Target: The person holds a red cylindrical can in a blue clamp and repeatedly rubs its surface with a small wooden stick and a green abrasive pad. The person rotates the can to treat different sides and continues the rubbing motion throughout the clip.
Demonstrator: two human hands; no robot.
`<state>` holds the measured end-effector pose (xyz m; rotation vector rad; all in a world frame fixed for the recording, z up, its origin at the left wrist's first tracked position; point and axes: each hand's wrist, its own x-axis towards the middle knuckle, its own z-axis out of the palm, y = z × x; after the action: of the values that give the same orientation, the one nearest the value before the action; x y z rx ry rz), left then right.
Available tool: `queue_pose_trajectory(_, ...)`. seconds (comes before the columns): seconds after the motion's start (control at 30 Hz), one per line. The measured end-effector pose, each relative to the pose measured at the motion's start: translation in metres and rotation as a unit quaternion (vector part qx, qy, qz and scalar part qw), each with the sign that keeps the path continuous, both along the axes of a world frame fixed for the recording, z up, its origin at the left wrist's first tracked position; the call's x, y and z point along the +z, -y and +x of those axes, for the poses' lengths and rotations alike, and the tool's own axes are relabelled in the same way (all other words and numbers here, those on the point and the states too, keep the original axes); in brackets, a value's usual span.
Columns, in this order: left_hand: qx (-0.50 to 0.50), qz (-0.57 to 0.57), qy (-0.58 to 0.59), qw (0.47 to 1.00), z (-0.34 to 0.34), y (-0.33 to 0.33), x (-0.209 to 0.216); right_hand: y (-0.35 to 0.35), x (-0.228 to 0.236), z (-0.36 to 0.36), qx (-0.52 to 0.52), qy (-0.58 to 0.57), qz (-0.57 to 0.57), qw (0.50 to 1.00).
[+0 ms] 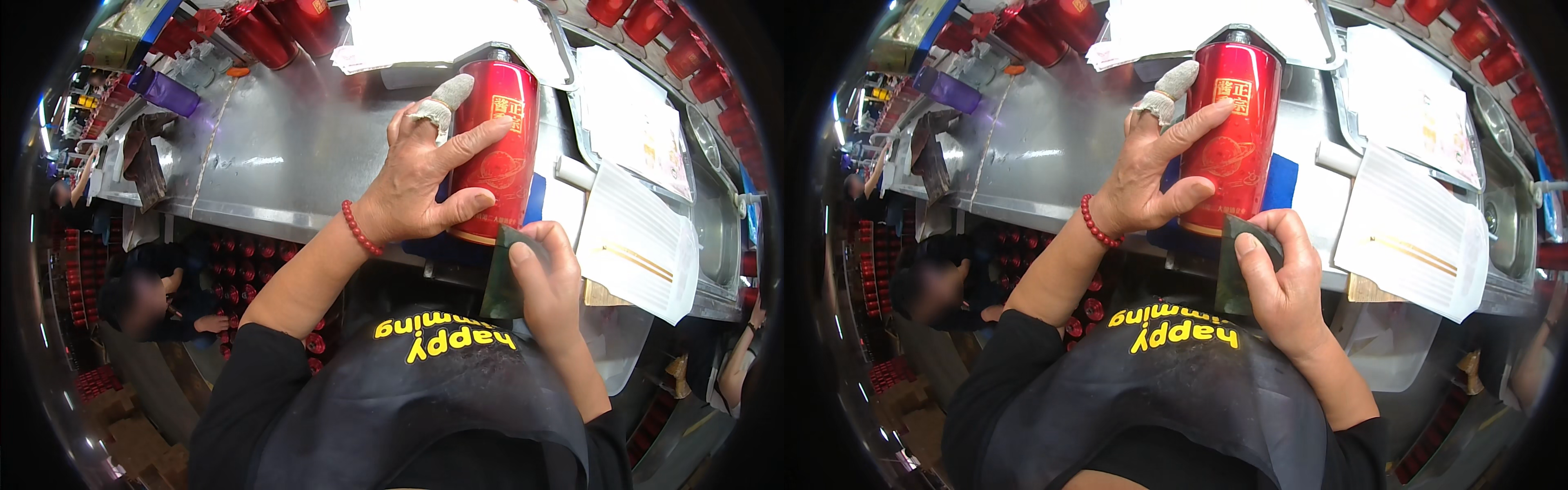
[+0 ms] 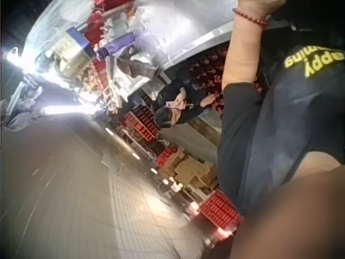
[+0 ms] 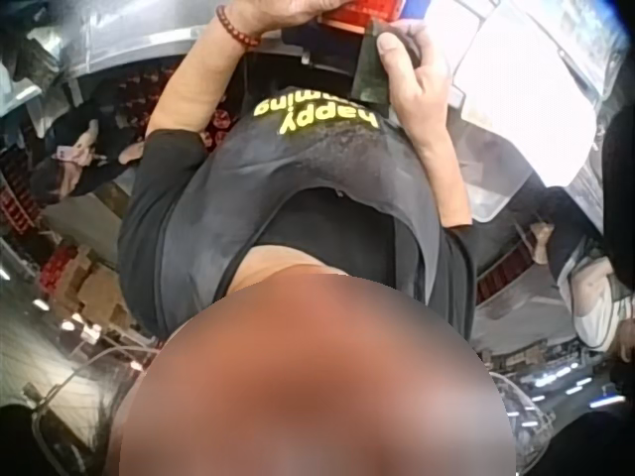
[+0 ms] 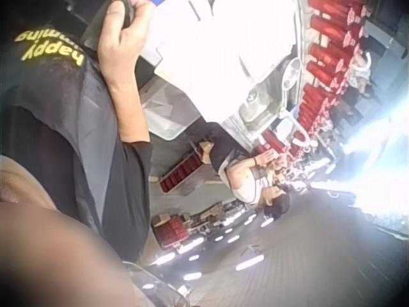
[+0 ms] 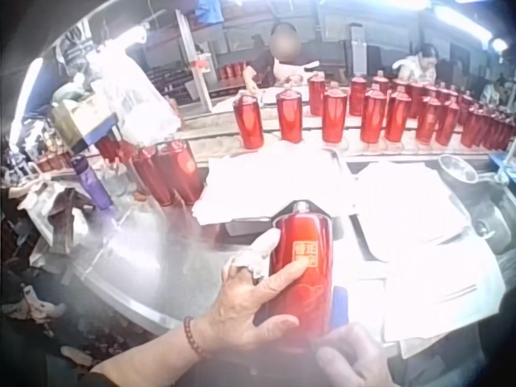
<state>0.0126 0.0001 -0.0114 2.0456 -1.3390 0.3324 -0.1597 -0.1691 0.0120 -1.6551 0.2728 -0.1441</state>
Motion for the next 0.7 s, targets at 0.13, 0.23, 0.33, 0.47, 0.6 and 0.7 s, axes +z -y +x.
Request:
queue_pose_trajectory(0.13, 0.003, 0.006, 0.004, 1.0, 0.001, 0.0, 0.0, 0.0, 0.001, 0.001, -0.002, 0.009, -0.024, 1.0)
queue_pose_trajectory(0.23, -0.001, -0.016, -0.007, 1.0, 0.0, 0.001, -0.002, -0.001, -0.002, 0.001, -0.006, 0.012, -0.023, 1.0)
queue_pose_trajectory(0.33, -0.006, -0.033, -0.013, 0.999, 0.0, 0.003, -0.003, -0.001, -0.002, 0.0, -0.009, 0.009, -0.023, 1.0)
queue_pose_trajectory(0.47, -0.006, -0.034, -0.019, 0.999, -0.001, 0.002, -0.002, -0.002, -0.001, -0.001, -0.011, 0.001, -0.026, 1.0)
queue_pose_trajectory(0.6, -0.003, 0.0, 0.015, 1.0, 0.002, 0.0, 0.002, 0.002, -0.005, -0.001, -0.013, 0.021, -0.078, 0.997)
queue_pose_trajectory(0.7, 0.002, 0.003, 0.011, 1.0, 0.0, -0.002, 0.004, 0.014, 0.009, 0.009, 0.0, 0.06, -0.161, 0.985)
